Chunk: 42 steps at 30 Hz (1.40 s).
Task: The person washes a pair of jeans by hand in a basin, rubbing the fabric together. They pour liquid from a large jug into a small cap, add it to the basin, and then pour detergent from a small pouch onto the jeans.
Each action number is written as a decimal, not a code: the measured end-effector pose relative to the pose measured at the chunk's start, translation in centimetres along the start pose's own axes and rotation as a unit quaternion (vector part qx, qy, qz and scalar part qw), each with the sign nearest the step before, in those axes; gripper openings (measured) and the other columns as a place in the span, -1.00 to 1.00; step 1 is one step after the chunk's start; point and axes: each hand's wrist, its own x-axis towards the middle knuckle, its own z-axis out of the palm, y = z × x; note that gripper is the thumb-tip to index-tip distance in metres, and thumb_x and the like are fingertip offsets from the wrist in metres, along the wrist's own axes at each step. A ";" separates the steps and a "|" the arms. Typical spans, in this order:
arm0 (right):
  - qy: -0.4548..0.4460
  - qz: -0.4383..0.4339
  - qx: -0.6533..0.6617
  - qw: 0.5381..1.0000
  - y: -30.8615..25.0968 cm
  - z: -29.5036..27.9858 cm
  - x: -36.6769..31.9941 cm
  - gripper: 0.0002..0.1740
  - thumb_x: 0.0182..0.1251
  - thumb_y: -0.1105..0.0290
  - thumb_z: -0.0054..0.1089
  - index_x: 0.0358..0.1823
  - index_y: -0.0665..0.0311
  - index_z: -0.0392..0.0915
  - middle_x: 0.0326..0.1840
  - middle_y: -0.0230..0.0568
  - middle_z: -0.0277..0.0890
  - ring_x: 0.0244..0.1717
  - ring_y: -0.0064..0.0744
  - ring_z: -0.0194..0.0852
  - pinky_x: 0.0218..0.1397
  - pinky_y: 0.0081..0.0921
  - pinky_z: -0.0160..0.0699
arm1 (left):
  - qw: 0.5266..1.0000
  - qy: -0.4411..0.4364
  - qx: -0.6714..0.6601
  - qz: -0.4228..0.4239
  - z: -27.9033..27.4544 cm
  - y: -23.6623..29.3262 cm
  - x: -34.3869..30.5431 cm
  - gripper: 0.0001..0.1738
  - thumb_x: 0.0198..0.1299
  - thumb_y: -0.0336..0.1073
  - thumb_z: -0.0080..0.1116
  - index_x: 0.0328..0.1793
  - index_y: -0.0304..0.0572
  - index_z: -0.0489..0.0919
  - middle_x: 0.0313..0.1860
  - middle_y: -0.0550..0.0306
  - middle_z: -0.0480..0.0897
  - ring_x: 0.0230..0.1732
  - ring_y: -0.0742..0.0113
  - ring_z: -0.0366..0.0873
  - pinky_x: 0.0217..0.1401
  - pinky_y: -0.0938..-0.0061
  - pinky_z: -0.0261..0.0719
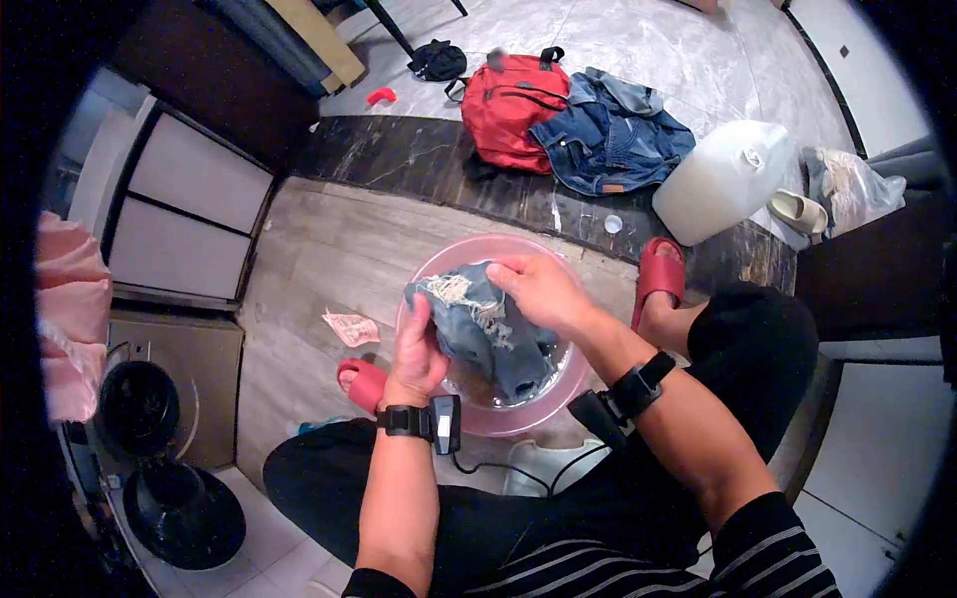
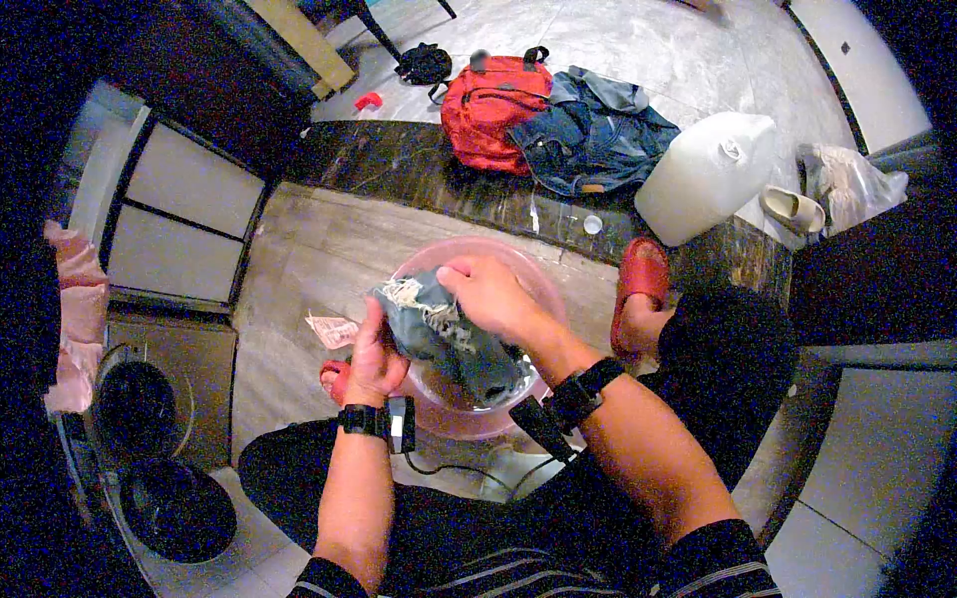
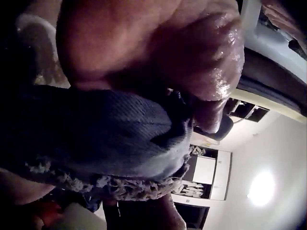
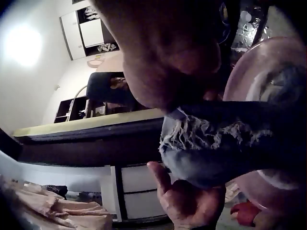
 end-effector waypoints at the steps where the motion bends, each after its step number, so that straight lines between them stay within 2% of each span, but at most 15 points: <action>1: 0.012 0.008 0.007 1.000 -0.1 0.1 0.0 -0.67 0.41 0.26 0.01 -0.02 0.35 0.58 -0.21 -0.36 0.61 -0.22 -0.59 0.48 -0.08 -0.54 0.44 | 1.000 -0.002 0.027 -0.010 0.4 0.2 -0.3 -0.41 0.34 0.09 -0.06 0.26 -0.24 0.38 0.20 0.07 0.50 0.20 0.21 0.47 0.29 0.28 0.40; 7: 0.071 0.013 0.019 0.997 1.6 -0.4 1.1 -0.66 0.39 0.25 0.04 -0.08 0.39 0.60 -0.29 -0.34 0.62 -0.29 -0.56 0.49 -0.17 -0.52 0.45 | 0.977 0.060 0.197 -0.058 0.5 1.1 0.2 -0.54 0.33 -0.01 0.03 0.03 -0.31 0.53 -0.13 0.11 0.65 -0.16 0.33 0.62 -0.06 0.46 0.56; 9: 0.100 0.001 -0.016 0.995 2.0 -0.5 1.2 -0.64 0.34 0.19 -0.01 -0.15 0.33 0.62 -0.29 -0.15 0.64 -0.25 -0.35 0.57 -0.10 -0.38 0.47 | 0.959 0.099 0.265 -0.038 0.4 1.3 0.2 -0.55 0.32 0.00 0.07 -0.10 -0.35 0.58 -0.25 0.13 0.66 -0.26 0.39 0.61 -0.16 0.55 0.54; 13: 0.136 0.004 -0.053 0.989 1.9 -1.0 1.0 -0.63 0.29 0.16 -0.03 -0.22 0.29 0.64 -0.31 -0.03 0.64 -0.25 -0.23 0.61 -0.09 -0.30 0.49 | 0.974 0.122 0.190 0.038 0.1 1.5 0.2 -0.55 0.29 0.04 0.09 -0.05 -0.25 0.57 -0.25 0.25 0.65 -0.31 0.47 0.56 -0.32 0.67 0.45; 16: 0.124 0.006 -0.095 0.988 1.4 -1.2 1.1 -0.65 0.29 0.18 -0.01 -0.24 0.30 0.64 -0.33 -0.05 0.64 -0.27 -0.25 0.61 -0.09 -0.31 0.50 | 0.990 0.097 0.080 0.064 1.3 1.6 -0.1 -0.56 0.30 0.00 0.08 0.07 -0.20 0.53 -0.11 0.24 0.63 -0.16 0.46 0.55 -0.22 0.60 0.46; 19: 0.071 0.007 -0.031 0.997 1.1 -1.1 0.8 -0.68 0.36 0.19 0.06 -0.19 0.33 0.62 -0.41 -0.41 0.56 -0.42 -0.63 0.40 -0.32 -0.55 0.38 | 0.995 0.070 -0.015 0.070 0.7 1.6 -0.1 -0.56 0.31 -0.07 0.06 0.17 -0.22 0.47 0.06 0.15 0.57 0.05 0.36 0.50 0.02 0.45 0.45; 22: 0.031 -0.010 -0.021 0.999 1.1 -1.2 0.7 -0.67 0.37 0.15 0.05 -0.20 0.26 0.64 -0.43 -0.45 0.55 -0.45 -0.62 0.38 -0.35 -0.54 0.37 | 0.996 0.058 -0.049 0.045 -0.8 1.7 -0.6 -0.52 0.28 -0.15 0.05 0.23 -0.27 0.42 0.17 0.07 0.52 0.22 0.23 0.42 0.33 0.29 0.28; 25: -0.076 0.089 -0.023 0.993 -0.3 -2.3 0.3 -0.66 0.37 0.08 0.07 -0.10 0.17 0.62 -0.32 -0.44 0.57 -0.35 -0.60 0.46 -0.29 -0.54 0.43 | 0.996 -0.013 -0.065 0.059 0.9 2.0 -1.6 -0.39 0.20 -0.13 0.12 0.32 -0.31 0.33 0.24 0.02 0.46 0.27 0.16 0.39 0.38 0.24 0.26; 28: -0.148 0.195 0.167 0.955 -0.4 -1.3 0.5 -0.57 0.34 0.00 0.10 0.02 0.15 0.54 -0.15 -0.40 0.58 -0.20 -0.55 0.53 -0.16 -0.51 0.51 | 0.994 -0.086 -0.046 0.057 1.6 1.9 -2.3 -0.25 0.12 -0.08 0.19 0.36 -0.33 0.25 0.28 -0.02 0.42 0.30 0.11 0.36 0.43 0.21 0.21; 29: -0.165 0.173 0.214 0.947 -1.8 -1.7 -0.9 -0.52 0.32 0.01 0.12 0.10 0.19 0.47 -0.02 -0.35 0.56 -0.07 -0.50 0.54 -0.03 -0.47 0.54 | 0.995 -0.077 -0.042 0.051 1.2 1.5 -2.3 -0.19 0.06 -0.08 0.24 0.37 -0.34 0.23 0.30 -0.03 0.39 0.32 0.07 0.33 0.43 0.18 0.21; 32: -0.205 0.110 0.333 0.914 0.3 -1.7 0.2 -0.57 0.32 0.10 0.14 0.07 0.24 0.48 -0.03 -0.32 0.57 -0.09 -0.46 0.56 0.04 -0.41 0.53 | 0.992 -0.124 -0.027 0.016 1.4 1.1 -2.5 -0.28 0.08 0.00 0.18 0.31 -0.24 0.36 0.27 0.03 0.45 0.32 0.07 0.34 0.47 0.14 0.13; 33: -0.156 0.104 0.337 0.923 -1.2 -2.2 -0.3 -0.66 0.28 0.30 0.13 0.05 0.26 0.49 -0.04 -0.28 0.57 -0.09 -0.43 0.56 0.07 -0.40 0.52 | 0.988 -0.140 -0.064 -0.006 1.6 1.2 -2.8 -0.34 0.13 0.00 0.10 0.26 -0.31 0.40 0.23 0.00 0.49 0.29 0.07 0.37 0.46 0.15 0.14; 36: -0.108 0.012 0.386 0.916 -1.5 -2.9 0.4 -0.66 0.19 0.47 0.09 0.03 0.30 0.49 -0.06 -0.25 0.58 -0.10 -0.40 0.56 0.07 -0.38 0.52 | 0.987 -0.105 -0.113 -0.051 0.6 0.3 -2.4 -0.39 0.19 0.00 -0.02 0.22 -0.36 0.43 0.20 -0.02 0.51 0.26 0.06 0.40 0.44 0.15 0.16; 40: -0.164 -0.032 0.455 0.875 -3.0 -3.0 0.3 -0.56 0.12 0.56 0.01 0.10 0.37 0.40 0.00 -0.13 0.54 -0.02 -0.26 0.56 0.13 -0.25 0.52 | 0.981 -0.042 -0.121 -0.146 0.3 -0.7 -1.5 -0.50 0.35 -0.18 -0.21 0.28 -0.40 0.34 0.20 -0.07 0.50 0.24 0.14 0.44 0.36 0.21 0.33; 42: -0.193 -0.018 0.452 0.871 -4.1 -2.9 -0.4 -0.55 0.13 0.56 -0.01 0.12 0.38 0.37 0.02 -0.09 0.53 -0.01 -0.21 0.56 0.16 -0.22 0.50 | 0.988 -0.031 -0.038 -0.149 1.3 -0.8 -0.9 -0.58 0.36 -0.30 -0.12 0.28 -0.36 0.35 0.18 -0.05 0.51 0.15 0.22 0.52 0.23 0.30 0.49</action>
